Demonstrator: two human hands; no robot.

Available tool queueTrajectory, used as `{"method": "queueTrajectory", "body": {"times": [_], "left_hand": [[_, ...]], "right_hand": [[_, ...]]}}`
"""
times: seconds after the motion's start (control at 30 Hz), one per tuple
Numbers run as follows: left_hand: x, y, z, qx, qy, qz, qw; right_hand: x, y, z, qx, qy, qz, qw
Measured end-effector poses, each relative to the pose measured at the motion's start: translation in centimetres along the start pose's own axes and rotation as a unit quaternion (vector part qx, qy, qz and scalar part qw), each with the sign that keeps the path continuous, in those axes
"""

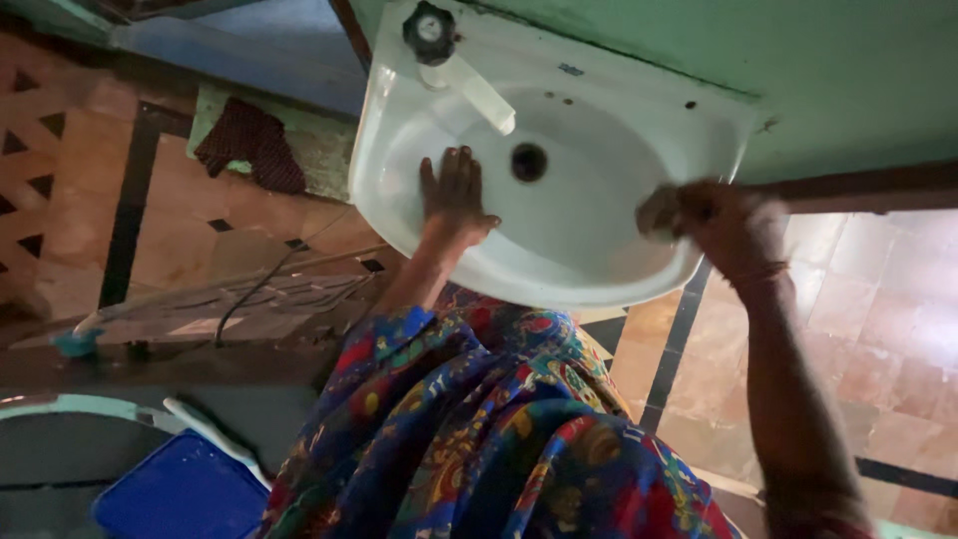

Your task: The person scrubs a white wall-mounted sink with a dark cloth, repeatedly wiping the basin, faucet, and surrounding surfaces. The person rinses the cloth under the running tap and continues scrubbing different areas of the sink.

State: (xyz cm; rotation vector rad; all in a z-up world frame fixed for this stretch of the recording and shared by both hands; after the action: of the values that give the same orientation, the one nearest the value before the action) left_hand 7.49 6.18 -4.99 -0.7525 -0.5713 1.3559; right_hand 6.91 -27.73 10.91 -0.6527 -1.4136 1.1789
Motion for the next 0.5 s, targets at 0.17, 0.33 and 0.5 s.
{"method": "queueTrajectory", "body": {"times": [0.17, 0.33, 0.5], "left_hand": [[-0.1, -0.8, 0.2, 0.003, 0.001, -0.001, 1.0], [-0.1, -1.4, 0.2, 0.041, -0.015, -0.006, 0.999], [-0.3, -1.1, -0.1, 0.055, -0.008, 0.0, 0.998]], "right_hand": [[0.3, 2.2, -5.4, -0.267, -0.044, 0.002, 0.963], [4.4, 4.1, -10.2, -0.242, -0.151, -0.011, 0.958], [12.0, 5.7, -15.7, -0.238, -0.311, 0.012, 0.92]]}}
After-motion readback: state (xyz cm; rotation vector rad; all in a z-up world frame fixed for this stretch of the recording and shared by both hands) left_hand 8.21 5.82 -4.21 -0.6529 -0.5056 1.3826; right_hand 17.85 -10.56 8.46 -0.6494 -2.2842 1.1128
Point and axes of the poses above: each hand's wrist, its own z-axis away from the middle knuckle, its own y-axis out of the palm, x = y × z, the point moved 2 cm from there along -z, towards the middle knuckle, and after that the axes turned 9 degrees about x, right-handed, at the moved point
